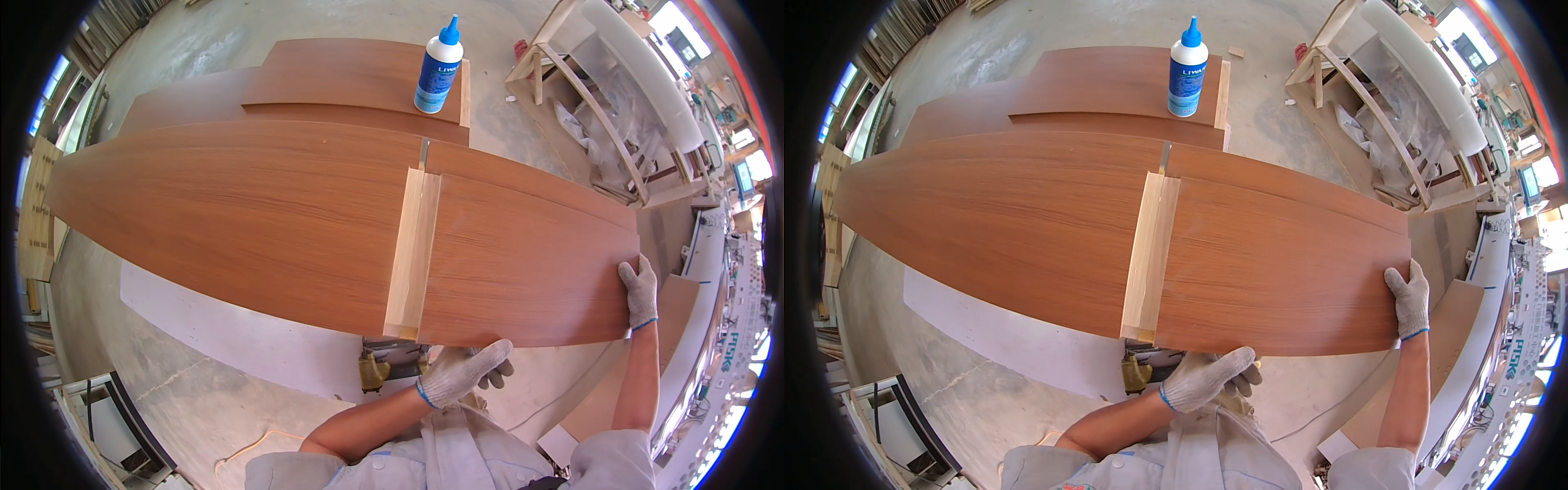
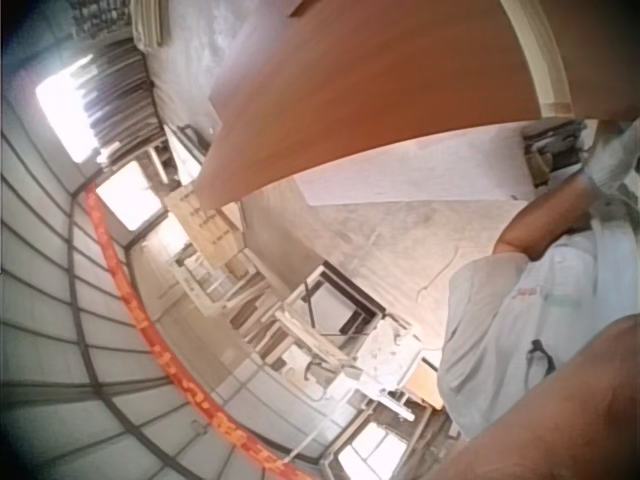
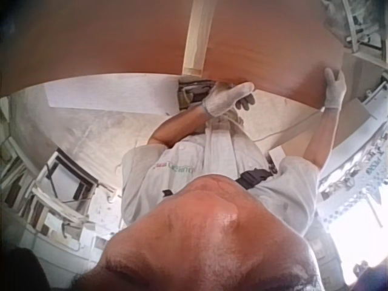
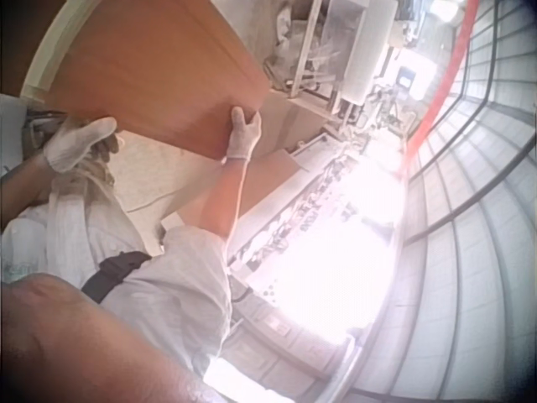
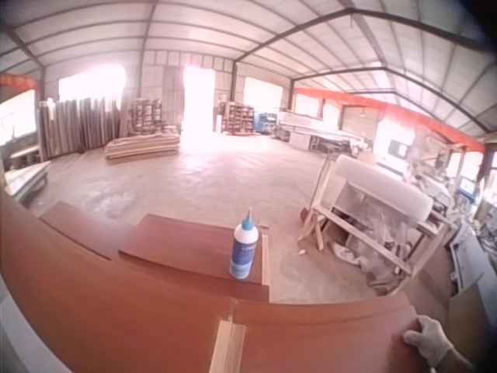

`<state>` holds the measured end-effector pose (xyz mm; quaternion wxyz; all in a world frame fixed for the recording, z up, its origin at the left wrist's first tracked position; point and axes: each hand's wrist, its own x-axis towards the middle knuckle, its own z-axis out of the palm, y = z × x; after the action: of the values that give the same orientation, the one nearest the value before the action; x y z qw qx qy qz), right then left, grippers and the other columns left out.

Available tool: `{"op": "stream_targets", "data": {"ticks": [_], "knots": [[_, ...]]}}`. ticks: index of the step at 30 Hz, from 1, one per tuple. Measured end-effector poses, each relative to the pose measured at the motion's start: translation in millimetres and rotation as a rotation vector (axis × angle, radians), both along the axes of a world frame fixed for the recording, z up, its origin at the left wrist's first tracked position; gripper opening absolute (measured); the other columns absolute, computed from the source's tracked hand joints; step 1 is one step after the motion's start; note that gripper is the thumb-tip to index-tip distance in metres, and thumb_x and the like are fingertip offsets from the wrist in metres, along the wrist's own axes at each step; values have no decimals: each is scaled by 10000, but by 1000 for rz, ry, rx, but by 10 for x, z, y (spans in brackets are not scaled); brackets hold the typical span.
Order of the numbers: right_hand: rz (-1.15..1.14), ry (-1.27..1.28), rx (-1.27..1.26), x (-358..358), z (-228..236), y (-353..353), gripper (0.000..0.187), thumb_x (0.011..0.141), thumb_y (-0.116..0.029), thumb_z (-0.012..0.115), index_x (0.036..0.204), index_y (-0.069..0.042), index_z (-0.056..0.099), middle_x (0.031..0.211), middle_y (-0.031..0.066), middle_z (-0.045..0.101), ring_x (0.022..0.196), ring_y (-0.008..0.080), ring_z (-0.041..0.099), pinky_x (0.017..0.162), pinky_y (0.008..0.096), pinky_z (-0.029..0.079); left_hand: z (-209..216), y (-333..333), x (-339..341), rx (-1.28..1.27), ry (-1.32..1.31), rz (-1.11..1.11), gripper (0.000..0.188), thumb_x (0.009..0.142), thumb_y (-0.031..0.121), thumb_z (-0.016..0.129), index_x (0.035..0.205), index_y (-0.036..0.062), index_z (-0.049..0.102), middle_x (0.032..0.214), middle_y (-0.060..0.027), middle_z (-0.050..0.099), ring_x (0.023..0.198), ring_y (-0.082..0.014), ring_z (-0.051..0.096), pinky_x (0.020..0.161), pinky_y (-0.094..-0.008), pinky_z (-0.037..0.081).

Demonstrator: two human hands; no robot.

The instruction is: The person moves a large wooden panel on a workbench, applies glue to a smaller wooden strip, and uses a pneumatic stapler to attach the strip to the panel.

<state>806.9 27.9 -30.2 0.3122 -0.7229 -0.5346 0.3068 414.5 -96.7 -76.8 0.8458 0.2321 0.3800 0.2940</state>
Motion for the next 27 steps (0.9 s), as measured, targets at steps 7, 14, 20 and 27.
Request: {"op": "stream_targets", "data": {"ticks": [7,14,20,27], "knots": [[25,-73,-3,28,-15,45,620,918,-314,807,1374,50,597,1225,115,712,1097,193,663,997,348,526,518,-95,-1054,1568,939,244,450,794,402,840,1074,80,695,969,-113,641,878,-333,642,791,-479,529],[29,-142,-11,78,-36,37,639,925,-363,800,1376,43,599,1211,127,721,1092,200,666,996,349,523,397,335,-1477,1568,1480,-109,731,729,523,858,1240,35,674,1445,-227,569,1407,-465,494,1174,-636,375],[34,-186,-40,147,-51,36,629,940,-372,781,1378,40,599,1214,125,721,1086,191,666,984,347,527,373,330,-1483,1584,1418,-143,653,734,415,873,1227,29,688,1457,-254,569,1380,-478,528,1158,-610,420],[26,-207,-79,138,-29,60,607,972,-390,739,1382,37,600,1219,118,718,1102,184,650,998,339,511,456,381,-1532,1578,1339,-180,578,682,252,873,1190,29,712,1449,-284,570,1372,-495,535,1154,-605,428]]}}
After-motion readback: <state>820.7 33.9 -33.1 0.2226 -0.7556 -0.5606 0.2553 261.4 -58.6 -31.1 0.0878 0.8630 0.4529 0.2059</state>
